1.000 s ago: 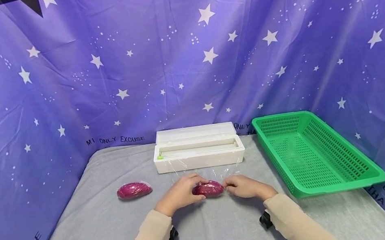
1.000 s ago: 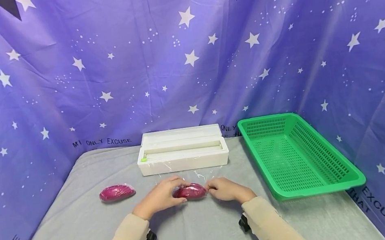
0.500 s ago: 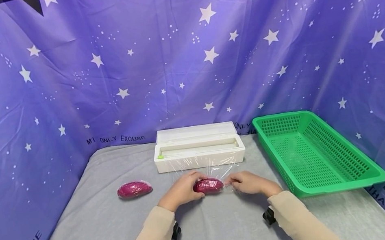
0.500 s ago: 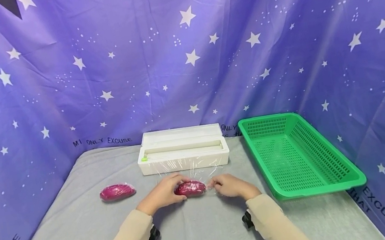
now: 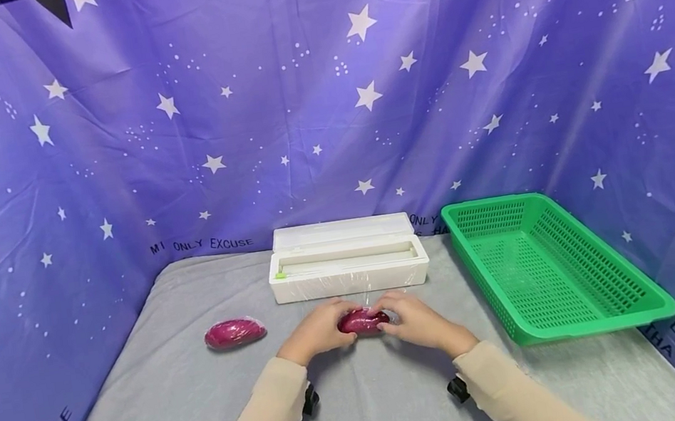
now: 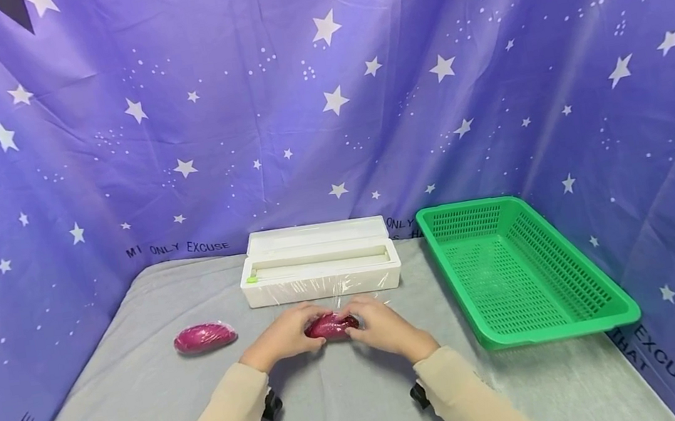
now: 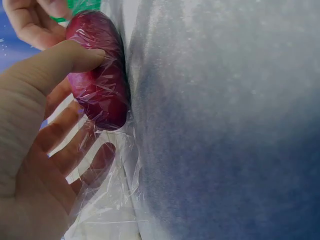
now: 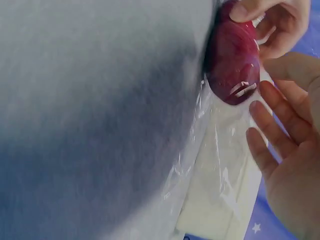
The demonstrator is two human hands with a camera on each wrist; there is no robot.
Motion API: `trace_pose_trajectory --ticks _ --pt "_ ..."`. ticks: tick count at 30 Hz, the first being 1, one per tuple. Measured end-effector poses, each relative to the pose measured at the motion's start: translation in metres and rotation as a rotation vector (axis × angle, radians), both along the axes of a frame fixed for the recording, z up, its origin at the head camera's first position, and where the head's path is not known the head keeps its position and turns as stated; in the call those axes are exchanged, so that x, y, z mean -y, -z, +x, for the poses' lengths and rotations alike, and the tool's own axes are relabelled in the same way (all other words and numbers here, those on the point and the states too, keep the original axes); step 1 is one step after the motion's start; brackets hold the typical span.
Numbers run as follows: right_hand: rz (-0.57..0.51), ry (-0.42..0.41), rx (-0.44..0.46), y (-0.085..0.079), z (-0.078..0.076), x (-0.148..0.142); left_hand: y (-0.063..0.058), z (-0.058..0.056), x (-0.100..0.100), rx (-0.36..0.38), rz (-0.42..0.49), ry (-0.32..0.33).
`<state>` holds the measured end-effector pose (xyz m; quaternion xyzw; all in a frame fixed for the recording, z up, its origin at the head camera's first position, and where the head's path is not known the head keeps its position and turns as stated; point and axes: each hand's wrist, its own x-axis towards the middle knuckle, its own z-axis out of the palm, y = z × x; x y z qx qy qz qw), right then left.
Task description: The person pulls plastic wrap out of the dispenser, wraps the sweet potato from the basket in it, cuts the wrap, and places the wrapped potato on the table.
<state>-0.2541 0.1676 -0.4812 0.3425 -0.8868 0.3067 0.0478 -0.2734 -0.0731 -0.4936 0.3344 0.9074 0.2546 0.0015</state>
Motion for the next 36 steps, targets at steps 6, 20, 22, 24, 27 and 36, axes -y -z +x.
trace_pose_trajectory --ticks 6,20,22,24,27,36 --pt "0.030 0.041 -0.015 0.004 0.000 0.007 -0.001 -0.003 -0.001 -0.005 0.011 0.014" --pt "0.060 0.070 0.053 0.012 -0.015 0.009 0.002 -0.008 0.002 0.086 0.056 -0.040" --pt "0.070 0.065 0.062 0.012 -0.018 0.008 0.003 -0.008 0.003 0.115 0.070 -0.040" --pt "0.076 0.053 0.072 0.011 -0.021 0.007 0.004 -0.009 0.003 0.141 0.088 -0.039" --pt "0.084 0.040 0.089 0.009 -0.023 0.005 0.005 -0.009 0.005 0.153 0.118 -0.033" --pt "0.108 -0.024 0.176 0.001 -0.032 0.004 0.006 -0.014 0.008 0.197 0.167 -0.049"
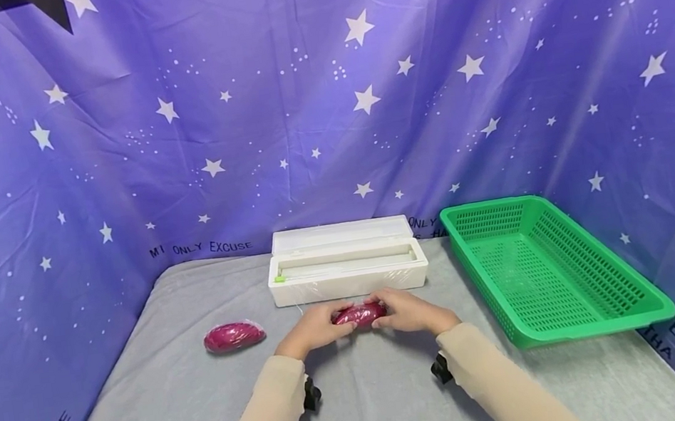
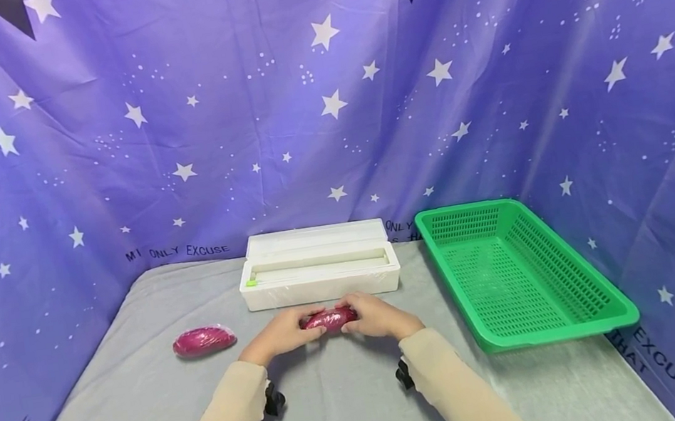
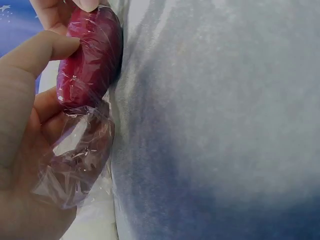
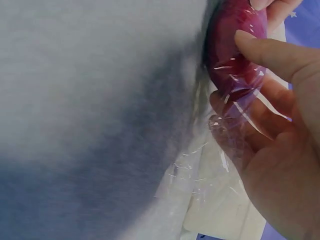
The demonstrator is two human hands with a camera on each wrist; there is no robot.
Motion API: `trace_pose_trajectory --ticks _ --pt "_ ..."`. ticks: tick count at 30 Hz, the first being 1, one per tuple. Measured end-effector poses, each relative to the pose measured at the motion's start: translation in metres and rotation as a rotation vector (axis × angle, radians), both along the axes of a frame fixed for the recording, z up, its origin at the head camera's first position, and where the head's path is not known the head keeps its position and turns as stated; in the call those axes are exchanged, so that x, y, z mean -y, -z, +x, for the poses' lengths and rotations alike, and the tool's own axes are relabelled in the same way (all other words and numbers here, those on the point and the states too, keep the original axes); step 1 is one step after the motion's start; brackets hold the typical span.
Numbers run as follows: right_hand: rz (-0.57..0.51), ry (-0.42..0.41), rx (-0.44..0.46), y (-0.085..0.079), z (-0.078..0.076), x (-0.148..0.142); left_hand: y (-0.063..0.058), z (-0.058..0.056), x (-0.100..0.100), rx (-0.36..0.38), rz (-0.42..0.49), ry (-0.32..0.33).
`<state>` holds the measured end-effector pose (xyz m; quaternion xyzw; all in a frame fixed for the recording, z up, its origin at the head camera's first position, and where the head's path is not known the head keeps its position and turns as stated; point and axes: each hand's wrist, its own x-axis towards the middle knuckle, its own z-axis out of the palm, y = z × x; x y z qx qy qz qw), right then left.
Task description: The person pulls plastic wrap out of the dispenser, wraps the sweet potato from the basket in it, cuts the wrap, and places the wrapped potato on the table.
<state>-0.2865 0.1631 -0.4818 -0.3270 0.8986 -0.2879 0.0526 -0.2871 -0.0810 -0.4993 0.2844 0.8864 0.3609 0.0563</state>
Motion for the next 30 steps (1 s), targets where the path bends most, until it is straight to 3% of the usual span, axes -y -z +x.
trace_pose_trajectory --ticks 13,24,30 --pt "-0.055 0.024 0.167 -0.008 -0.012 -0.002 0.003 -0.006 0.009 -0.001 0.016 -0.048" --pt "-0.011 0.025 0.137 -0.010 -0.018 0.000 0.000 -0.008 0.007 0.039 -0.020 -0.078" --pt "-0.003 0.010 0.143 -0.013 -0.021 0.002 -0.004 -0.007 0.006 -0.016 -0.032 -0.087"
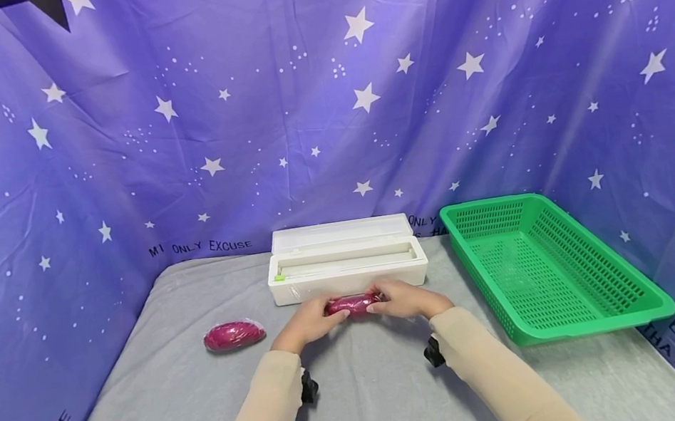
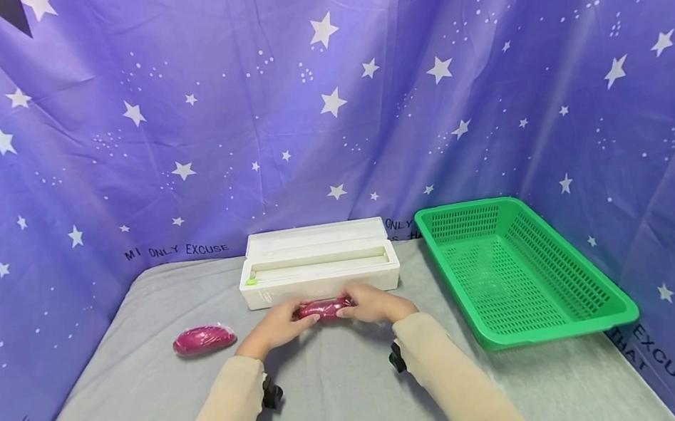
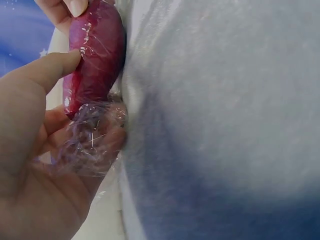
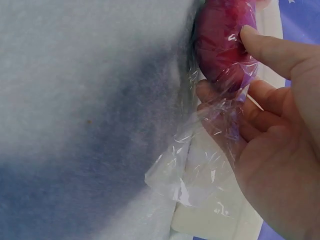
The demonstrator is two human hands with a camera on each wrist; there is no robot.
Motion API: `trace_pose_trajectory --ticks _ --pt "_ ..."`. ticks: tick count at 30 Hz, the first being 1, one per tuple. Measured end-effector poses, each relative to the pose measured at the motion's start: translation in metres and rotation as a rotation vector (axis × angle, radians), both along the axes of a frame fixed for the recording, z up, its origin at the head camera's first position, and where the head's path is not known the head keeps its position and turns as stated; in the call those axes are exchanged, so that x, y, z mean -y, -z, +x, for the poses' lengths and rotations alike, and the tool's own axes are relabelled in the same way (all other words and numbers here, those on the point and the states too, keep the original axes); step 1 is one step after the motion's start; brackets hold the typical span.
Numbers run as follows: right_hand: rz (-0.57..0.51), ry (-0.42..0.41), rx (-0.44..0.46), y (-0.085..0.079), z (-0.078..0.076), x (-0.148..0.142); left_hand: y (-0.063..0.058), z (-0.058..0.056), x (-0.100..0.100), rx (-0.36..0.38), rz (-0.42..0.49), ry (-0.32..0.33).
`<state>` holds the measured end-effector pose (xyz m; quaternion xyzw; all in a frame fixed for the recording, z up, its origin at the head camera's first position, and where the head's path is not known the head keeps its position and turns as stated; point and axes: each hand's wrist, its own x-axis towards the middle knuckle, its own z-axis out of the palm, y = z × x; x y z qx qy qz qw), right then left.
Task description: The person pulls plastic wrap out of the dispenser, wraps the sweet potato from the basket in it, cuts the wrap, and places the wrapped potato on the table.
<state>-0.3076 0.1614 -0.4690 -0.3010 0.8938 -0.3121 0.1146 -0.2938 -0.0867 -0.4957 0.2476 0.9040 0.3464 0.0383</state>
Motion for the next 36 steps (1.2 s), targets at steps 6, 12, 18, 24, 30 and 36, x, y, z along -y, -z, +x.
trace_pose_trajectory --ticks 6,12,18,24,30,36 --pt "0.020 -0.002 -0.014 -0.003 -0.002 0.001 -0.008 0.002 0.000 -0.071 -0.108 -0.003" --pt "0.033 0.004 0.001 -0.004 -0.002 0.002 -0.011 0.004 -0.001 -0.193 -0.175 -0.031" --pt "0.068 0.003 -0.041 -0.006 -0.003 0.003 -0.013 0.000 -0.008 -0.351 -0.161 -0.014" --pt "0.103 0.005 -0.080 -0.006 -0.002 0.006 -0.011 -0.005 -0.014 -0.416 -0.163 -0.015" --pt "0.129 0.036 -0.117 -0.001 -0.002 0.008 -0.007 -0.007 -0.014 -0.389 -0.143 -0.021" --pt "0.070 0.038 -0.191 0.003 -0.002 0.007 -0.003 -0.008 -0.013 -0.347 -0.124 -0.047"
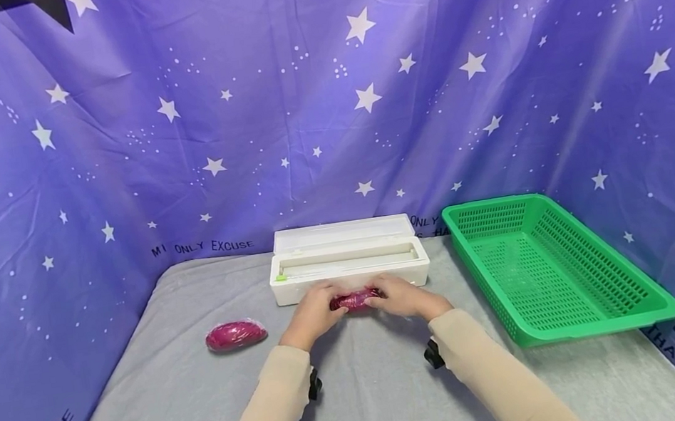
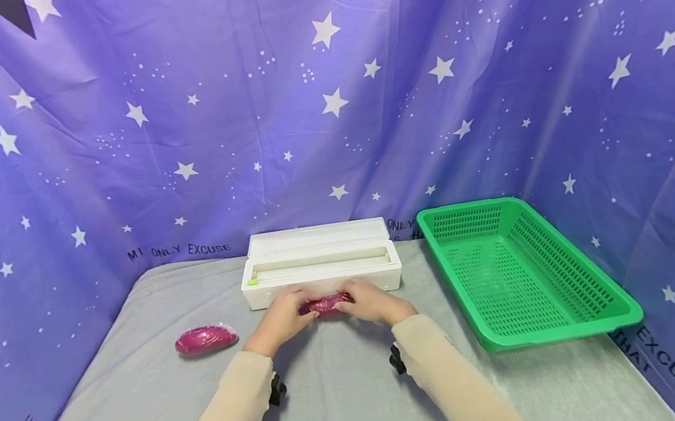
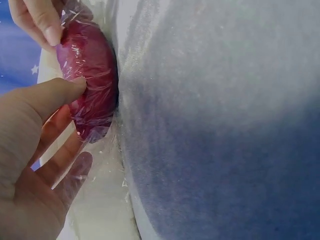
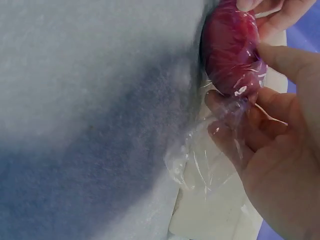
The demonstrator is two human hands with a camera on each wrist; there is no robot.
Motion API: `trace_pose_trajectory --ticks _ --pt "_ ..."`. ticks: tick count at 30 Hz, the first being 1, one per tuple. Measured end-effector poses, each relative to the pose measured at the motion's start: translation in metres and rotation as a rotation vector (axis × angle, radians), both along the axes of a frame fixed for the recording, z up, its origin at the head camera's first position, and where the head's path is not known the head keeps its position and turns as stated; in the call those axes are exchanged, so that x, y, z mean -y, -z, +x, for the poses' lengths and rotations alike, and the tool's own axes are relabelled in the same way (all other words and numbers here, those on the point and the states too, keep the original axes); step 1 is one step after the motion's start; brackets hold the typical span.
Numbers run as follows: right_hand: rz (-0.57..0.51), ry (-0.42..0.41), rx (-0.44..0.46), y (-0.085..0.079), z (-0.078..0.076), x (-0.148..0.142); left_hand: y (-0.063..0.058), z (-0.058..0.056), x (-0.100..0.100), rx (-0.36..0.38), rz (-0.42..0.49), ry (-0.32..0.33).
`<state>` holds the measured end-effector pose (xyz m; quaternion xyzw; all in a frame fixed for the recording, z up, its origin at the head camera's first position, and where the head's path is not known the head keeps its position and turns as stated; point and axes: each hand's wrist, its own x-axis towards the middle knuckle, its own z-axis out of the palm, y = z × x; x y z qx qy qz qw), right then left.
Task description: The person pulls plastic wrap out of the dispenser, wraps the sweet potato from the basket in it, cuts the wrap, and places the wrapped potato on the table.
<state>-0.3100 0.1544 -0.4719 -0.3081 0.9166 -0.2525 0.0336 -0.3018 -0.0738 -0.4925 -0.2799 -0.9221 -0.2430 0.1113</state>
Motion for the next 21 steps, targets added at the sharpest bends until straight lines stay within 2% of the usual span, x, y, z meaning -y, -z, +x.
trace_pose_trajectory --ticks 3,6,9,13,17,21 --pt "-0.039 -0.004 -0.027 0.000 0.001 -0.003 0.001 0.000 0.000 0.013 0.014 -0.010" --pt "-0.069 0.037 -0.063 0.000 0.001 -0.005 0.001 0.000 0.000 0.025 0.020 -0.023" --pt "-0.113 0.115 -0.134 -0.001 -0.001 -0.009 0.000 0.000 -0.002 0.051 0.014 -0.038" --pt "-0.227 0.214 -0.232 -0.007 -0.003 -0.015 -0.002 0.000 -0.003 0.087 -0.005 -0.050" --pt "-0.327 0.313 -0.335 -0.011 -0.006 -0.024 -0.004 0.000 -0.003 0.079 -0.055 -0.053" --pt "-0.372 0.436 -0.398 -0.009 -0.009 -0.033 -0.005 0.000 -0.003 0.053 -0.097 -0.054"
